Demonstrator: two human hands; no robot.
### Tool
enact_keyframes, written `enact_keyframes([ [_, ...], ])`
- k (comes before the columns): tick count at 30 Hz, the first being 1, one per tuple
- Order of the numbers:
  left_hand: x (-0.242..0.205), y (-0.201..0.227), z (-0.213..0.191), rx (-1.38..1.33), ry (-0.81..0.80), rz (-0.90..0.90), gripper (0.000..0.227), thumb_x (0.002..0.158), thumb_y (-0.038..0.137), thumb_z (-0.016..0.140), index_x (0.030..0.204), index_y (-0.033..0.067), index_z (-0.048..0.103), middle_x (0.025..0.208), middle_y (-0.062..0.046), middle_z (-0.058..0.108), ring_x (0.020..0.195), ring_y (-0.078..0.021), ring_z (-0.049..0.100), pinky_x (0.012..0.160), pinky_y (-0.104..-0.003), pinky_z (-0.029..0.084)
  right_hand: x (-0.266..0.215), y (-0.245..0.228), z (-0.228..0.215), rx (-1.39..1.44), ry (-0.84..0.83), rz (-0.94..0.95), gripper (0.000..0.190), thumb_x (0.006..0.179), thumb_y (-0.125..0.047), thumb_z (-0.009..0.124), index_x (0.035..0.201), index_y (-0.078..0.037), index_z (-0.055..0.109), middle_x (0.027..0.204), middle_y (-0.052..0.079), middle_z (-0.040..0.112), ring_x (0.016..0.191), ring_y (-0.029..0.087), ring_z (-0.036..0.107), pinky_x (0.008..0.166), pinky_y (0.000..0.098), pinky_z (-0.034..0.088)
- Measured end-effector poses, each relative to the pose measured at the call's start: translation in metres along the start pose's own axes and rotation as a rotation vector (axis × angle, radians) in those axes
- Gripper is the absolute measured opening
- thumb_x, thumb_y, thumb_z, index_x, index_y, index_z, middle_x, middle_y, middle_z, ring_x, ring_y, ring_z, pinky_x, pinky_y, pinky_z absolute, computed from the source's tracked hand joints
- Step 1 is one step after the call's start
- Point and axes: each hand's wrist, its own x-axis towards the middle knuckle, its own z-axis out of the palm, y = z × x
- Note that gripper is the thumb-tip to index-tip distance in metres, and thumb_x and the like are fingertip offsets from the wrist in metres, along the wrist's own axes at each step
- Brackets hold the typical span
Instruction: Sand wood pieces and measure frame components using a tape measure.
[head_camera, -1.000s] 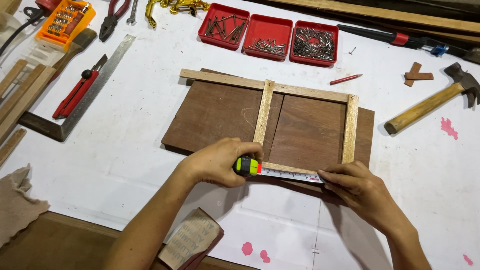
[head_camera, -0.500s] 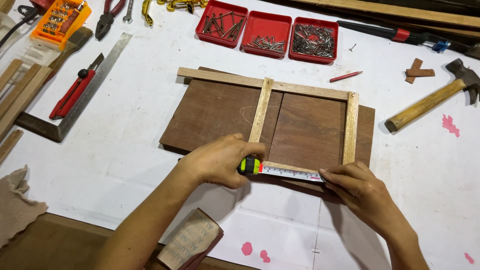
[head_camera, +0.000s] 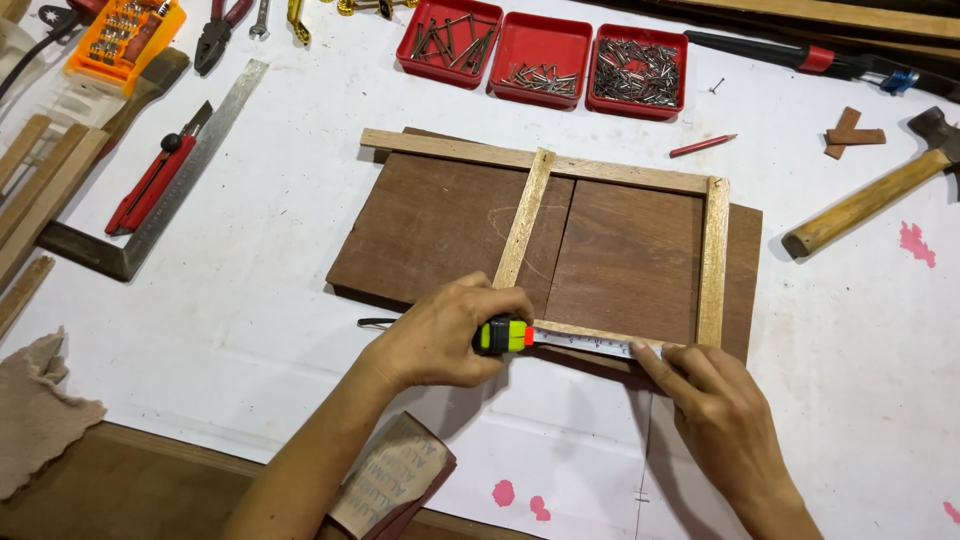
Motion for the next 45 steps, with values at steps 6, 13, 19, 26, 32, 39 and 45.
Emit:
enact_keyframes([
  [6,-0.003,-0.006,0.001,-0.059,0.054,0.066,0.036,0.069,0.01,0.07,0.103,0.0213,0.067,0.084,0.002,0.068,0.088,-0.0157,0.063,0.079,-0.037,0.059,0.006,-0.032,-0.01,-0.384,-0.054,-0.067,0.08,0.086,0.0,0.067,0.153,-0.039,0.049,0.1,0.0,0.066,0.097,0.018,0.065,0.093,0.0329,0.058],
  [13,-0.004,-0.014,0.0,-0.108,0.134,0.156,0.034,0.071,0.012,0.071,0.104,0.0178,0.067,0.086,0.0,0.066,0.087,-0.0159,0.065,0.08,-0.037,0.058,0.006,-0.054,-0.002,-0.438,-0.093,-0.046,0.069,0.087,-0.028,0.057,0.154,-0.02,0.043,0.127,0.012,0.063,0.117,0.035,0.061,0.103,0.0429,0.049],
  [19,-0.009,-0.026,-0.005,-0.123,0.191,0.213,0.031,0.069,0.012,0.071,0.099,0.0169,0.068,0.083,0.001,0.067,0.084,-0.0149,0.066,0.08,-0.037,0.057,0.004,-0.061,0.009,-0.258,-0.107,-0.036,0.062,0.095,-0.031,0.041,0.146,0.005,0.039,0.137,0.021,0.053,0.13,0.035,0.052,0.115,0.0455,0.038],
  [26,-0.012,-0.031,-0.007,-0.155,0.167,0.161,0.033,0.068,0.013,0.069,0.101,0.0166,0.07,0.085,-0.001,0.065,0.082,-0.0151,0.066,0.074,-0.036,0.058,0.01,-0.067,0.011,-0.301,-0.223,0.026,0.072,0.094,-0.042,0.04,0.155,-0.006,0.032,0.135,0.028,0.052,0.129,0.039,0.049,0.114,0.0494,0.035],
  [32,-0.015,-0.028,-0.007,-0.181,0.208,0.214,0.036,0.067,0.01,0.071,0.103,0.0134,0.071,0.09,-0.002,0.067,0.082,-0.0158,0.068,0.074,-0.036,0.058,0.025,-0.082,-0.005,-0.313,-0.279,0.028,0.067,0.091,-0.055,0.04,0.156,-0.048,0.03,0.128,0.026,0.054,0.121,0.042,0.054,0.107,0.0546,0.04],
  [39,-0.016,-0.026,-0.006,-0.2,0.2,0.212,0.035,0.07,0.009,0.073,0.105,0.0125,0.071,0.09,-0.002,0.069,0.081,-0.0147,0.069,0.072,-0.032,0.058,0.03,-0.088,-0.011,-0.302,-0.335,0.061,0.067,0.091,-0.057,0.04,0.157,-0.048,0.03,0.124,0.025,0.052,0.109,0.038,0.052,0.094,0.0484,0.047],
  [45,-0.014,-0.031,0.002,-0.216,0.263,0.316,0.038,0.065,0.005,0.073,0.103,0.0099,0.07,0.094,-0.004,0.069,0.083,-0.0161,0.07,0.073,-0.032,0.06,0.038,-0.095,-0.014,-0.352,-0.318,0.03,0.067,0.093,-0.059,0.037,0.158,-0.05,0.027,0.111,0.02,0.05,0.098,0.035,0.049,0.091,0.0476,0.045],
])
